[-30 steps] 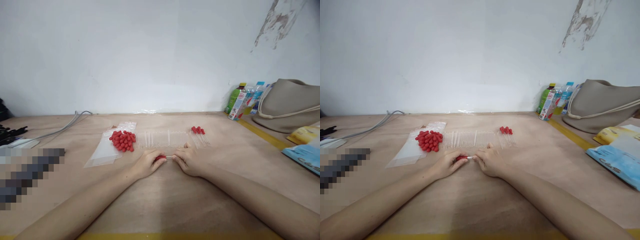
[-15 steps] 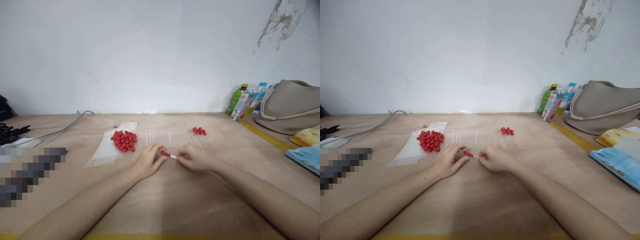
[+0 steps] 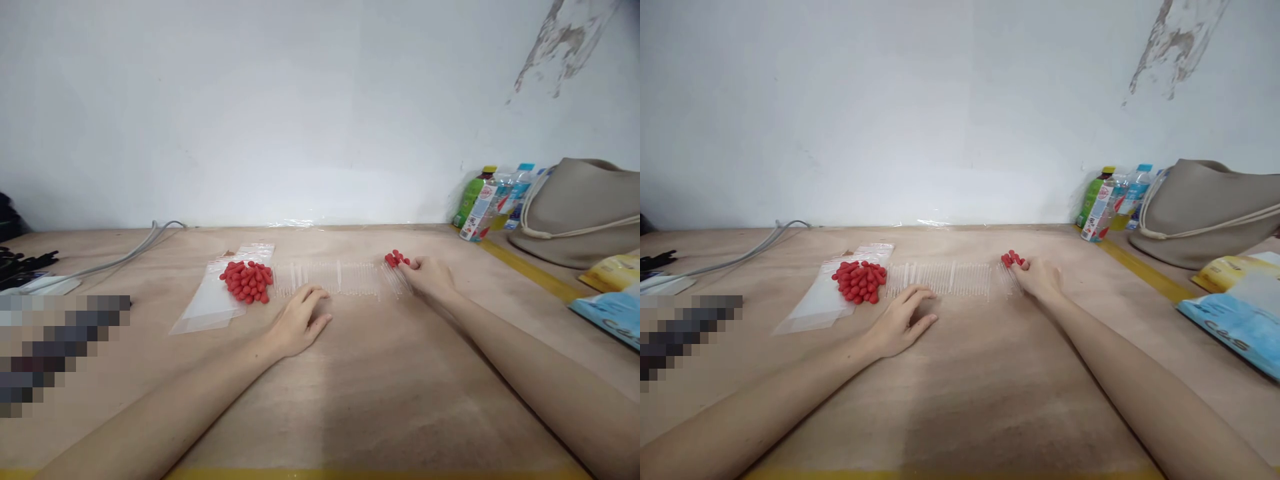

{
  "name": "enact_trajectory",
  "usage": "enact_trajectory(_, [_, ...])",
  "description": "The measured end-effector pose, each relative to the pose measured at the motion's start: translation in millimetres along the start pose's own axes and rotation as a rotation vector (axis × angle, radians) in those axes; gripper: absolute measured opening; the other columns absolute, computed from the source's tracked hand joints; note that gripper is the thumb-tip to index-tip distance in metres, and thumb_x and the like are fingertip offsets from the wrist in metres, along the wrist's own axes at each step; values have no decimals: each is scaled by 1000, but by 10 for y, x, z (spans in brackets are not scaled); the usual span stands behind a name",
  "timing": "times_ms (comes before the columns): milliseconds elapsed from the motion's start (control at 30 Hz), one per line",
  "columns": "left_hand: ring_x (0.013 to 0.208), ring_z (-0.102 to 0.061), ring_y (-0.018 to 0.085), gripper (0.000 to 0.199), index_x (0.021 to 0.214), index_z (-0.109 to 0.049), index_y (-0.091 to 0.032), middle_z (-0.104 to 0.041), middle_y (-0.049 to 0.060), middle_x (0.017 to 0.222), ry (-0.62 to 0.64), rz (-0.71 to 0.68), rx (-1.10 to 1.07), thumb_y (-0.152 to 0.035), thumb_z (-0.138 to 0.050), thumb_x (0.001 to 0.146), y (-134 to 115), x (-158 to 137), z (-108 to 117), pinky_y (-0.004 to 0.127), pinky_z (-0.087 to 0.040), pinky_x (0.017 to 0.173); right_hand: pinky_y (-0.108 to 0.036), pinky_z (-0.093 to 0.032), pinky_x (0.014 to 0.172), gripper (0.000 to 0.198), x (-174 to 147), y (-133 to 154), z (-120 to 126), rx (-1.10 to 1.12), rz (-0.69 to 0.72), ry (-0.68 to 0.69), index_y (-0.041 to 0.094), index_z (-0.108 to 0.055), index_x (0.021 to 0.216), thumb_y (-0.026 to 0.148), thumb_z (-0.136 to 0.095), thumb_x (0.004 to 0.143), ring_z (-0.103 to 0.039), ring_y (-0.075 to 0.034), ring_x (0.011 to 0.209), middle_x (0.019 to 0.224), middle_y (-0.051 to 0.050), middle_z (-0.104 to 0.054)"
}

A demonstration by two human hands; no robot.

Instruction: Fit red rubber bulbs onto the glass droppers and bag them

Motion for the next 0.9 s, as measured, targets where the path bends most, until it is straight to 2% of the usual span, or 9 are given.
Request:
enact_trajectory(167, [92,-50,20,25,106,-47,-20,-49,8,104,18,1,7,-22,-47,81,4,-4,-8,34,-43,79,-32,-30,60,32,-28,41,-45,-56,23,-6,19,-56,56,48,-49,70,-52,-20,57,53,-4,-57])
enact_trajectory(267, [95,-49,20,24,105,-47,-20,-48,7,105,26,8,10,-21,-47,80,14,-5,-17,33,-43,81,-34,-29,65,30,-88,132,-17,-87,136,-74,18,-58,65,44,-46,74,-54,-20,64,63,-6,-60])
enact_trajectory(367, [95,-49,19,23,103,-48,-19,-48,7,105,19,7,11,-21,-48,80,21,-7,-18,33,-42,82,-37,-28,71,28,-157,219,-49,-133,231,-73,19,-60,66,40,-44,76,-55,-20,67,65,-5,-61])
enact_trajectory(633, [94,-50,18,20,100,-50,-19,-49,7,103,3,-17,2,-20,-49,79,17,-5,-12,32,-42,82,-42,-25,73,35,-247,297,-134,-286,268,-36,19,-66,66,40,-39,77,-56,-25,71,66,-9,-63])
enact_trajectory(800, [92,-50,18,19,99,-50,-18,-48,7,103,13,-23,9,-20,-48,80,9,-4,-16,32,-42,82,-42,-24,76,35,-266,317,-79,-294,241,-92,18,-67,78,36,-37,80,-57,-24,75,75,-10,-65])
enact_trajectory(900, [92,-49,18,19,99,-50,-19,-48,7,103,14,-23,11,-20,-47,80,12,-4,-15,32,-42,82,-42,-25,76,33,-253,310,-96,-317,213,-36,18,-67,76,32,-38,79,-57,-24,75,74,-10,-65])
Point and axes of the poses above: each hand's wrist, its own x-axis towards the middle knuckle, its own z-axis out of the back of the hand, y = z × x, the point moved 5 cm from there along x, towards the middle knuckle
